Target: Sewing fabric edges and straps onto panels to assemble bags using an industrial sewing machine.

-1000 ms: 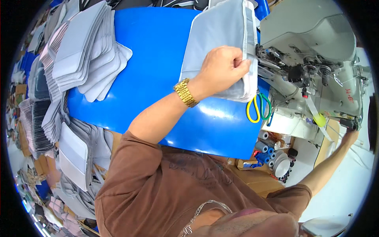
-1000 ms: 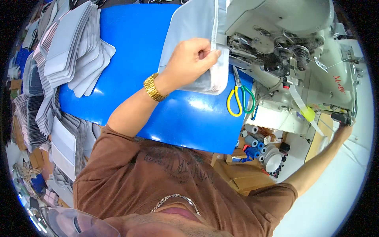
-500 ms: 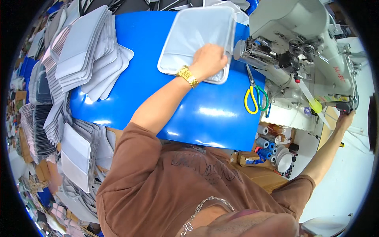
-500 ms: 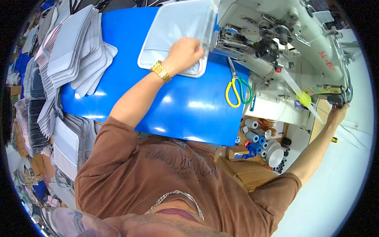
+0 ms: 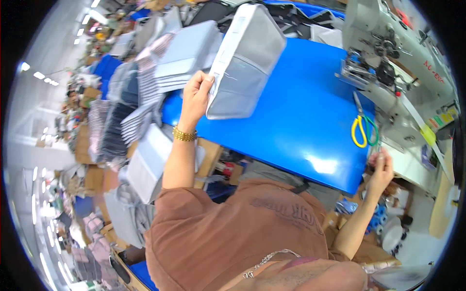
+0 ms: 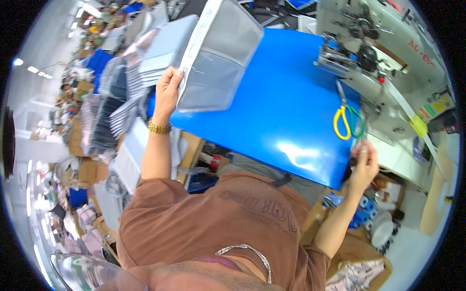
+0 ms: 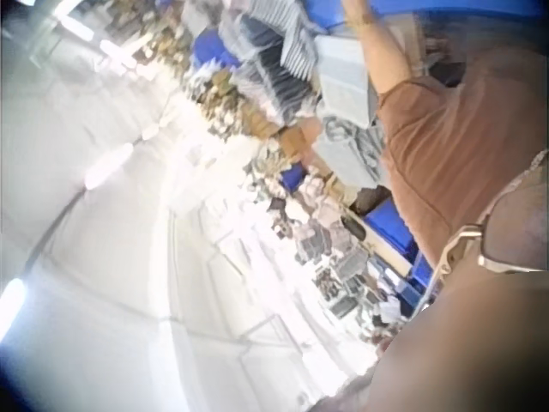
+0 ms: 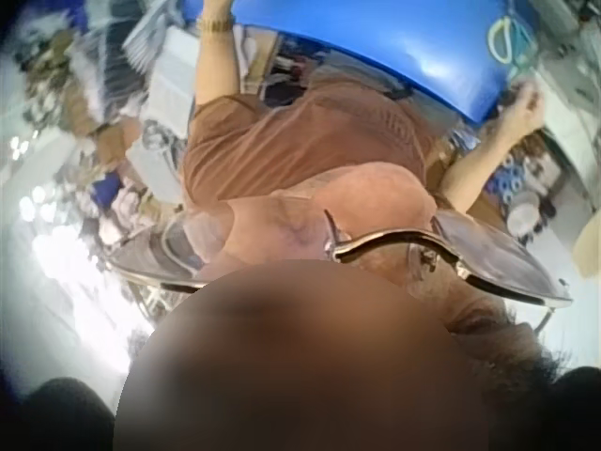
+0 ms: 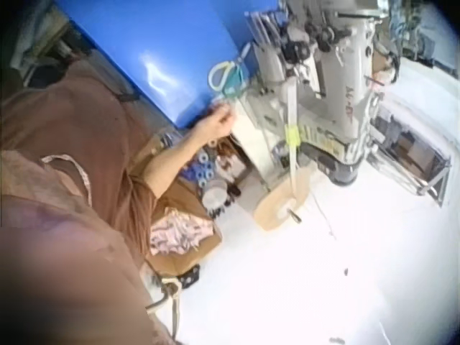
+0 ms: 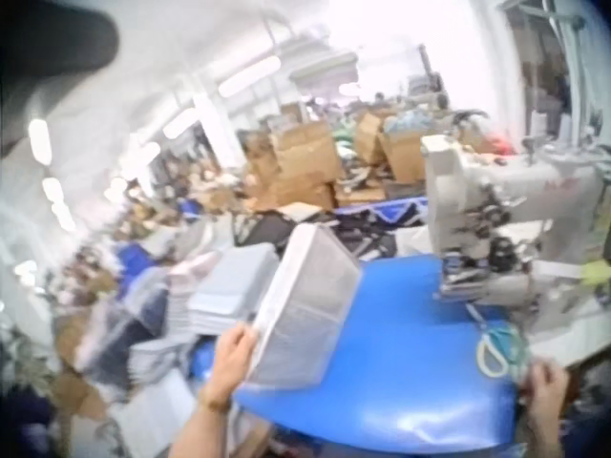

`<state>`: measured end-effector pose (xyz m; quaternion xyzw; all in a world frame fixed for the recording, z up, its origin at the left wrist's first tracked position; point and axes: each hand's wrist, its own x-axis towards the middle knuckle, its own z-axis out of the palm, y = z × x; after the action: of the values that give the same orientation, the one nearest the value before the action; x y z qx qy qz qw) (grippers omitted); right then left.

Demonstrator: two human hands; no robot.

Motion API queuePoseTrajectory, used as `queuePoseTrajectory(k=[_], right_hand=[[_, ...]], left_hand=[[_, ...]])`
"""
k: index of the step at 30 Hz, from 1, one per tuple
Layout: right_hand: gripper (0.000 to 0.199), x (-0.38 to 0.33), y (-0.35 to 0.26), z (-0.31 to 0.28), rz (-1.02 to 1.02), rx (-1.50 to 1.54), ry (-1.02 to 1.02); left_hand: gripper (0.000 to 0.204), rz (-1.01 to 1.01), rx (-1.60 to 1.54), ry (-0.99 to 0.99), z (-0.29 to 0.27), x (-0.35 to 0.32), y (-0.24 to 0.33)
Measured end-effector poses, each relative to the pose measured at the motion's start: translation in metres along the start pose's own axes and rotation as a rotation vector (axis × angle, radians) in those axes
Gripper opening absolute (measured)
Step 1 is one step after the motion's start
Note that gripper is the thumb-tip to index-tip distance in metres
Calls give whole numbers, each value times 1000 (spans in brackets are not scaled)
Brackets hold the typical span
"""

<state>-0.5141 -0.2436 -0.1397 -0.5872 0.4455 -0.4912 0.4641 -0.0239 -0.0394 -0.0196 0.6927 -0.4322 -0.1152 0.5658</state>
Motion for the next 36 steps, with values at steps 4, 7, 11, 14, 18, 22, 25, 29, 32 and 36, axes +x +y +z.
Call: queuePoseTrajectory(k=[4,7,11,14,18,22,25,29,32,36], right_hand=[[21,-44,7,70,43,78,-190],[20,-55,1,83,13,-52,-186],[20,-56,2,80,28,13,-180],[20,-56,4,80,24,38,-178],[19,-56,4,81,26,20,-166],[18,-51,6,81,73,30,-126],[17,-49,10,80,56,-14,-116],[16,-47,12,78,67,-36,-76],[17,-46,8,76,51,-111,-76],[19,-45,1,72,49,-132,-92]], left_hand=[[18,-147,-553,110,-39,-36,10],[35,-171,-723,100,-50,-61,10],[39,-144,-763,89,-58,-74,3],[39,-236,-816,208,-61,-73,-8],[36,-164,-787,165,-57,-45,-26],[35,-141,-930,46,-13,21,-34],[40,-10,-728,-26,62,93,-38],[56,-338,-458,-170,183,130,-50],[58,-226,-125,-395,240,86,-63],[52,418,561,-449,286,24,-78]])
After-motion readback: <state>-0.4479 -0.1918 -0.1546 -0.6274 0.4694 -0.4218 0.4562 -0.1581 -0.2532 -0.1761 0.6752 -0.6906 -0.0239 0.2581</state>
